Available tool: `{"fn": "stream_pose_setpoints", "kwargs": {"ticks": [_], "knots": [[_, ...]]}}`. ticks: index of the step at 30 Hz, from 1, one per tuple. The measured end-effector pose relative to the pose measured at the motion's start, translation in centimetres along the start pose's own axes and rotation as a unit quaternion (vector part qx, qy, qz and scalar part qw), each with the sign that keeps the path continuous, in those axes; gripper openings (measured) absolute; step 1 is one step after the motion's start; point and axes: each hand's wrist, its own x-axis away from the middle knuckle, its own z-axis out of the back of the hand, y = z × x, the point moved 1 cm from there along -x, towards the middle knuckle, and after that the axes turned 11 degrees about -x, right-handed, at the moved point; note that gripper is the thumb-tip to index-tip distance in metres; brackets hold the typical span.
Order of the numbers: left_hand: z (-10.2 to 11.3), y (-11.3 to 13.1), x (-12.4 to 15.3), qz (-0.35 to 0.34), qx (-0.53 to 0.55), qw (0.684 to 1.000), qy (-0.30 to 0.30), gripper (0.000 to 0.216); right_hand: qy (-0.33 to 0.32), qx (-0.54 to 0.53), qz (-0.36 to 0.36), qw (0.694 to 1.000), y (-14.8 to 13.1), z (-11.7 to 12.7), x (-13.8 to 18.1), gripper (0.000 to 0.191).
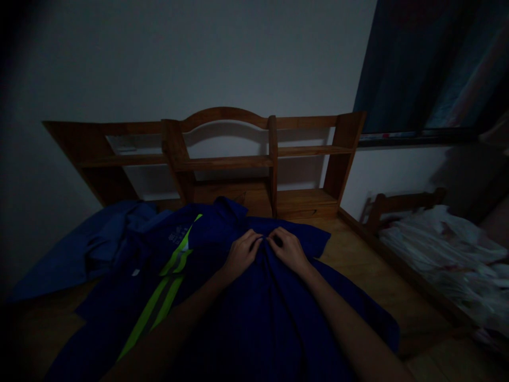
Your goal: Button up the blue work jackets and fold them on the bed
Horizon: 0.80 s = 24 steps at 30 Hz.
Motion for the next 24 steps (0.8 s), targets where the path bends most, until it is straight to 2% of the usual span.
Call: {"fn": "stream_pose_setpoints", "kwargs": {"ticks": [17,24], "knots": [[-0.34,0.31,-0.03,0.009,-0.024,1.000,0.003,0.019,-0.006,-0.010,0.006,1.000,-0.14,-0.20,0.02,0.013],[-0.98,0.23,-0.05,0.020,-0.001,1.000,-0.009,0.013,-0.013,-0.016,0.005,1.000,-0.26,-0.25,0.09,0.012]]}}
